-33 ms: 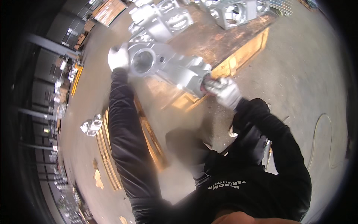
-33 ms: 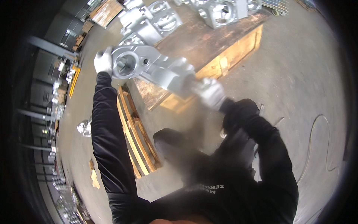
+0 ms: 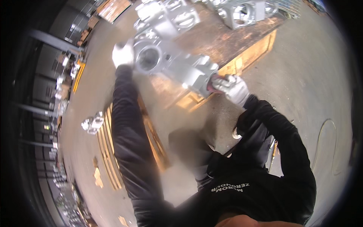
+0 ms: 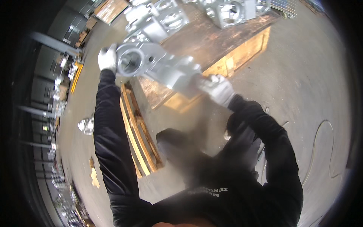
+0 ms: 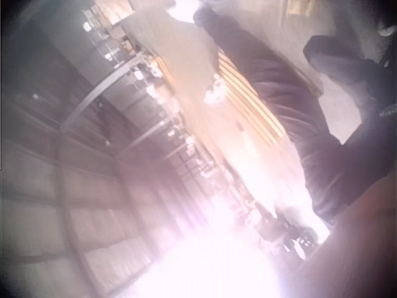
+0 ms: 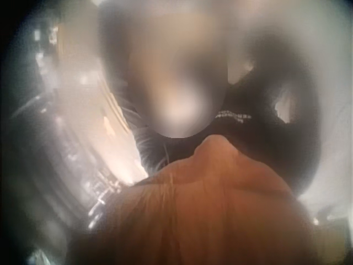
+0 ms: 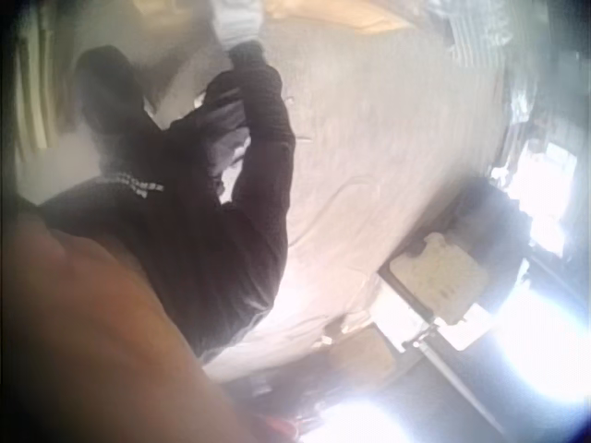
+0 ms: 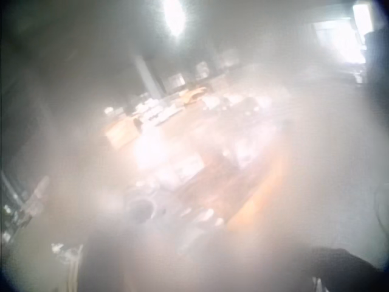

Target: The person deburrs and polishes metal castings on a wooden workbench using a deburring tool and a sanding block. They rotate each part to treat edges and surfaces, then place finished pieces on a nearby wooden pallet.

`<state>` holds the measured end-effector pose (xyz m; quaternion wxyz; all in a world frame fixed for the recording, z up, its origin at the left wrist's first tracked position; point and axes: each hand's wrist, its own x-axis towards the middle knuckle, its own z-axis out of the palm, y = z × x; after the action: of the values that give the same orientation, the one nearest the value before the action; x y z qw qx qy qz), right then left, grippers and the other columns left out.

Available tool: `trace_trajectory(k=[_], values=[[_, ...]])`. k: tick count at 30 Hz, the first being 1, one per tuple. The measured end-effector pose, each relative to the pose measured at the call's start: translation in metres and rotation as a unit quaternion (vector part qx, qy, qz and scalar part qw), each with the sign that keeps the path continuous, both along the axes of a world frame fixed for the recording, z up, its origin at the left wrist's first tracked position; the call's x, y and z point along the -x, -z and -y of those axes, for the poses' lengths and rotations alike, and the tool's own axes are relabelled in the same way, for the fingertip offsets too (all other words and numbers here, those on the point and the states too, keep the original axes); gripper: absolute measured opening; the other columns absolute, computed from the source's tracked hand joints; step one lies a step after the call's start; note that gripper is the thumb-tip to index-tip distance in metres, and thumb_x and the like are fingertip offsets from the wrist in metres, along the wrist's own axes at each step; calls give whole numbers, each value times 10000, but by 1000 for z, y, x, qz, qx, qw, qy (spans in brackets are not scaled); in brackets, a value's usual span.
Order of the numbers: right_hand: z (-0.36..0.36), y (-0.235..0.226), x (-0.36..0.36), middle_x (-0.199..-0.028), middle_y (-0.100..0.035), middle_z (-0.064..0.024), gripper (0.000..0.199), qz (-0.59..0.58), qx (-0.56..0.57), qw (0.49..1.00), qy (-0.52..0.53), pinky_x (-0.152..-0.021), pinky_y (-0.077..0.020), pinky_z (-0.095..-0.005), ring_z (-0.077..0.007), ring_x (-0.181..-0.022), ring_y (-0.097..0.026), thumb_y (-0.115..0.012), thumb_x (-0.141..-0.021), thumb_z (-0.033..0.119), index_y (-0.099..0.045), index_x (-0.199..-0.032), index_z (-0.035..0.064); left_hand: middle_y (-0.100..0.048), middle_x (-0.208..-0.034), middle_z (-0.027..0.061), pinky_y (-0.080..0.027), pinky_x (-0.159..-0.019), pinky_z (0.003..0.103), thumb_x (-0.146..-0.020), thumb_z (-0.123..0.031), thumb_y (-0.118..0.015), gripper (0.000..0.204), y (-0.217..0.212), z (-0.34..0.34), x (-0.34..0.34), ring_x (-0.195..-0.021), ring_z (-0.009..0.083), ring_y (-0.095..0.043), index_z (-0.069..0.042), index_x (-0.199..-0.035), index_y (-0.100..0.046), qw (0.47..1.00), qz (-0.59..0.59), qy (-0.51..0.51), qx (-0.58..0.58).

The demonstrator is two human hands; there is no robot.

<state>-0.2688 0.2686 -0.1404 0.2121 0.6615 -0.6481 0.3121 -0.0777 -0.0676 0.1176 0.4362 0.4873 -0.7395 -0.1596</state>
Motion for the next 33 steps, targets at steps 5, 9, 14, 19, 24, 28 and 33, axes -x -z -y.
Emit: trace_trajectory(k=[5,9,14,19,24,28,33], values=[[13,1,-23,-1168,-758,-93,282,320,44,942,-92,-806,-556,-344,-269,-923,-697,-651,-953,165,-753,-1209,106,-757,-1160,269,-528,-1026,414,-833,-535,-745,664,-4,-14,-5,-1131,377,-724,48,-1150,-750,999,39,-22,14],[10,-25,-26,-930,-751,-102,285,847,-65,517,-100,-742,-574,-336,-228,-780,-707,-661,-947,253,-746,-1115,40,-740,-1231,259,-521,-1063,417,-828,-568,-745,726,-13,-29,-7,-1189,385,-706,23,-1249,-723,997,57,-18,-45],[0,-26,-39,-1020,-766,-72,312,560,-57,821,-93,-709,-545,-351,-205,-832,-692,-703,-900,138,-758,-1201,78,-743,-1158,296,-554,-1013,440,-813,-517,-720,654,-14,-32,-7,-1146,429,-716,29,-1171,-760,999,42,-15,2],[1,-28,12,-1418,-684,53,529,-120,24,992,1,-887,-525,-422,-241,-1075,-651,-692,-804,132,-728,-1318,247,-747,-1151,294,-564,-999,440,-813,-529,-717,674,-8,-21,-5,-1130,424,-726,38,-1175,-753,999,29,-10,-12],[9,26,18,-1385,-691,-24,580,29,-74,997,19,-858,-571,-407,-274,-1057,-672,-713,-811,-4,-732,-1347,215,-756,-1118,284,-566,-989,444,-835,-546,-712,656,-7,-22,-6,-1111,429,-729,14,-1173,-762,999,32,4,1],[-27,30,1,-1327,-709,-77,517,440,-96,890,-68,-721,-615,-323,-190,-1013,-710,-660,-883,-93,-713,-1359,103,-731,-1250,269,-511,-1081,407,-845,-558,-738,759,-12,-30,-10,-1220,382,-694,44,-1304,-690,999,36,12,-34],[-32,-81,12,-1310,-716,-117,443,402,13,915,24,-771,-596,-349,-240,-1042,-729,-640,-921,-13,-685,-1356,60,-745,-1207,263,-523,-1059,426,-847,-566,-721,697,-15,-34,-8,-1192,393,-703,6,-1245,-720,999,15,9,-38]])
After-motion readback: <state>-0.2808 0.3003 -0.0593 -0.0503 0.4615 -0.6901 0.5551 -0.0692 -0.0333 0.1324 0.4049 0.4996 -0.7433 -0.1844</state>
